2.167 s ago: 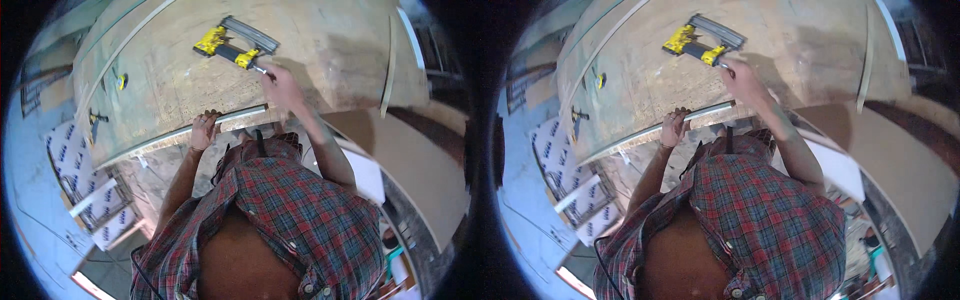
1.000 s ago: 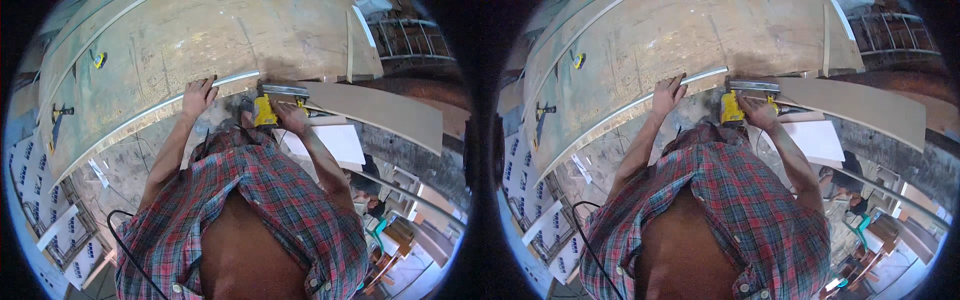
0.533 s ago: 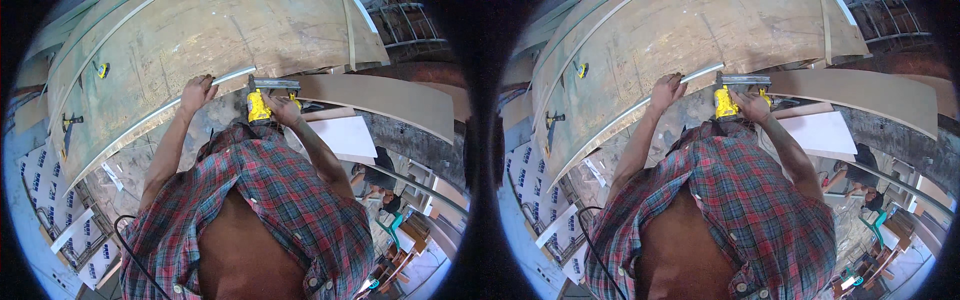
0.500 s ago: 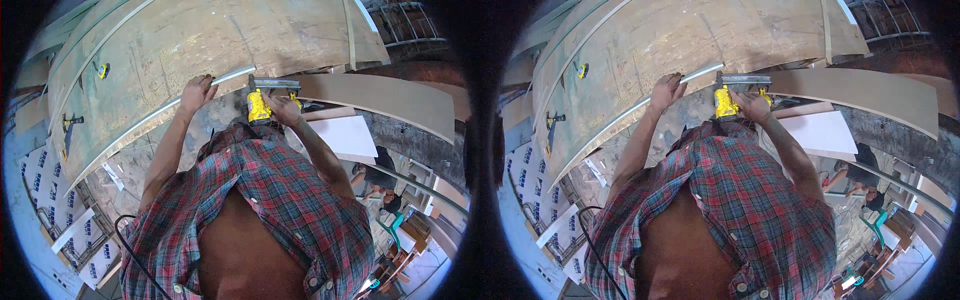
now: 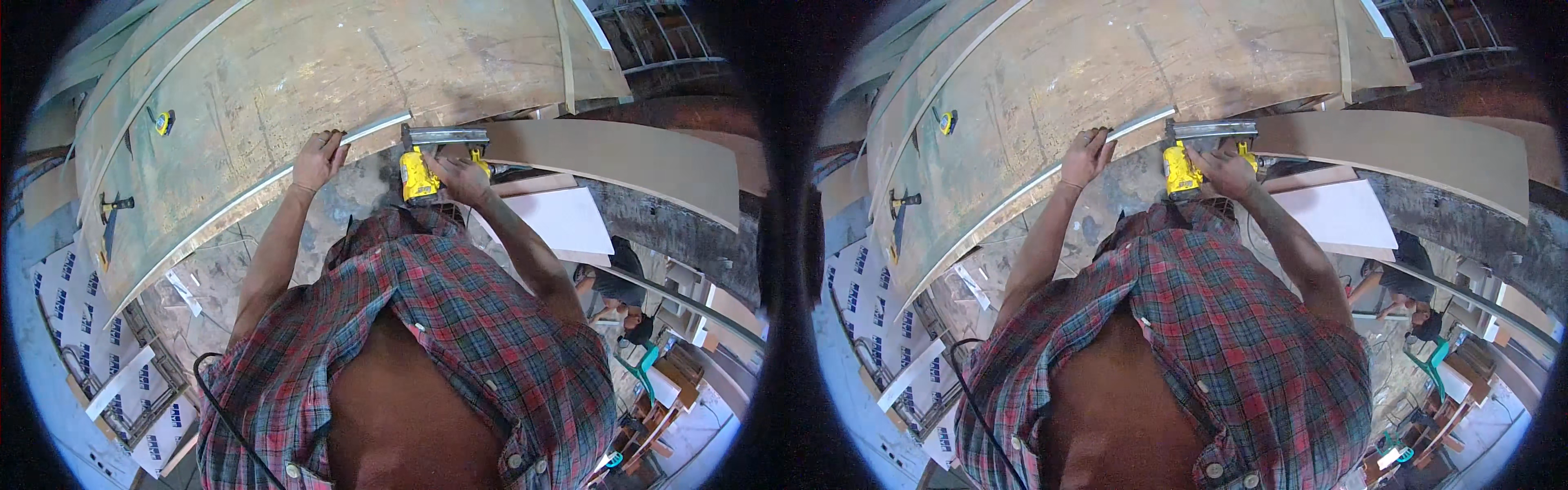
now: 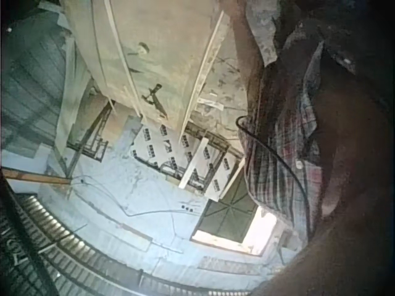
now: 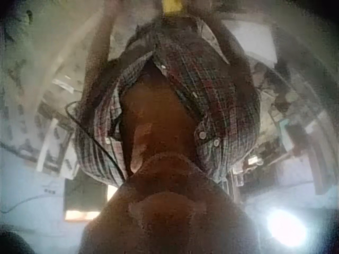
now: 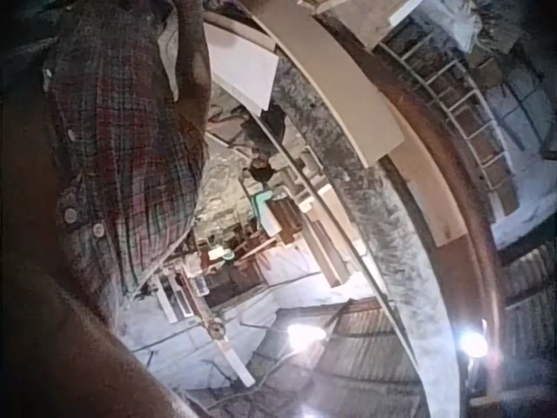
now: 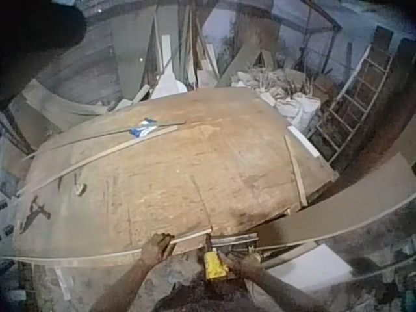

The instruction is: The person aligns thin wooden strips along a curved edge on a large workbench and secures them using a pneumatic nail gun. They also use a hammer to tap the strips into place and adjust their position before nailing.

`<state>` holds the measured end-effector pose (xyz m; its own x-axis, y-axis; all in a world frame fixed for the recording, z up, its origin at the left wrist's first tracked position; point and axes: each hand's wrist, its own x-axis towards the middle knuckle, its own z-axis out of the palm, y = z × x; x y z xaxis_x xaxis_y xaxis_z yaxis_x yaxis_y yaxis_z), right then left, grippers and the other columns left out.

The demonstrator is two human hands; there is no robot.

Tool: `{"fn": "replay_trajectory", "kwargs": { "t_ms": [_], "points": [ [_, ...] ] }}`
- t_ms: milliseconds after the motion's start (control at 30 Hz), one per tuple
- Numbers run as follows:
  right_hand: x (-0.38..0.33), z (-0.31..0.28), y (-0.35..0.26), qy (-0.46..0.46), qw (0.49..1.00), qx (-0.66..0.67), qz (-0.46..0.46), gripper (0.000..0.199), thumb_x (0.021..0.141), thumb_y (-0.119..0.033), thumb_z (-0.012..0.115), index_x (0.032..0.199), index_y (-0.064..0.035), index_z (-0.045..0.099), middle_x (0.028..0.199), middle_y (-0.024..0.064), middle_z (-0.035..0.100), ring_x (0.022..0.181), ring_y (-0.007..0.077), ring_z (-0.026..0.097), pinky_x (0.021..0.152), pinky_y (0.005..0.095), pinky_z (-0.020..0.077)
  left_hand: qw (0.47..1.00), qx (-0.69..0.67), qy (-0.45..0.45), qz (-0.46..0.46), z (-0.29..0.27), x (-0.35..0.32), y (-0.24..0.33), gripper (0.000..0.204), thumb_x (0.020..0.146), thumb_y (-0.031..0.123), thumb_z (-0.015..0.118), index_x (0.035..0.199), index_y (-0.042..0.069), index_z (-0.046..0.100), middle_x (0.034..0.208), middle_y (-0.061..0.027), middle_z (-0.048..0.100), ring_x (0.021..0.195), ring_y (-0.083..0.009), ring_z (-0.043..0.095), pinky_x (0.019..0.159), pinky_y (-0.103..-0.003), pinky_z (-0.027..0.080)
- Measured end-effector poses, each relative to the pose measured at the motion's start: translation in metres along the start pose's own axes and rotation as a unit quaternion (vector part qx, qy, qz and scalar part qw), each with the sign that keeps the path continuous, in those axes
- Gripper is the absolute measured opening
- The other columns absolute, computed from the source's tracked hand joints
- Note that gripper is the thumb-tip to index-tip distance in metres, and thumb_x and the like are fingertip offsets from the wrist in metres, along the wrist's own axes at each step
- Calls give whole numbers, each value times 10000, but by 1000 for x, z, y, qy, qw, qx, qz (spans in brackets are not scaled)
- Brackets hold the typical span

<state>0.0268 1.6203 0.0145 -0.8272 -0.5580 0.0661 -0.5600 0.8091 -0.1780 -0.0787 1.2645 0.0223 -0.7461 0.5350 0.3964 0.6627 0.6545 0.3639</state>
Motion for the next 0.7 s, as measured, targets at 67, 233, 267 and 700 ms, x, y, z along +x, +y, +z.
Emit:
{"fn": "replay_trajectory", "kwargs": {
  "t_ms": [67, 233, 267, 700],
  "points": [
    [-3, 3, -1, 58, 998, 15, -24, 804, 840, -289, 652, 1557, -113, 332, 1048, 57, 673, 954, 232, 686, 832, 377, 572, 1000, -10, -5, -3, -1, -1, 0, 297, 913, 223, 687, 1125, 15, 670, 984, -148, 655, 859, -323, 622, 775, -411, 531],
    [0, -7, -2, -8, 1000, 3, 12, 808, 815, -278, 669, 1544, -126, 356, 1032, 61, 668, 936, 250, 701, 819, 365, 578, 998, -26, -48, -39, -4, -2, -5, 308, 918, 226, 692, 1146, 20, 692, 1042, -173, 690, 940, -346, 655, 818, -423, 553],
    [2, -10, -3, -22, 999, 11, 26, 802, 805, -263, 680, 1535, -134, 375, 1033, 60, 671, 956, 256, 701, 820, 369, 579, 997, -30, -51, -41, -4, -1, -5, 307, 919, 225, 690, 1148, 20, 693, 1048, -175, 690, 946, -348, 655, 825, -423, 553],
    [6, -10, -1, 49, 999, -23, -1, 832, 756, -215, 719, 1528, -179, 408, 1043, 25, 629, 910, 257, 690, 780, 348, 571, 1000, -19, -13, 18, -5, 3, -5, 281, 903, 201, 698, 1126, 31, 677, 927, -126, 645, 807, -304, 612, 711, -409, 529]
  ]
}}
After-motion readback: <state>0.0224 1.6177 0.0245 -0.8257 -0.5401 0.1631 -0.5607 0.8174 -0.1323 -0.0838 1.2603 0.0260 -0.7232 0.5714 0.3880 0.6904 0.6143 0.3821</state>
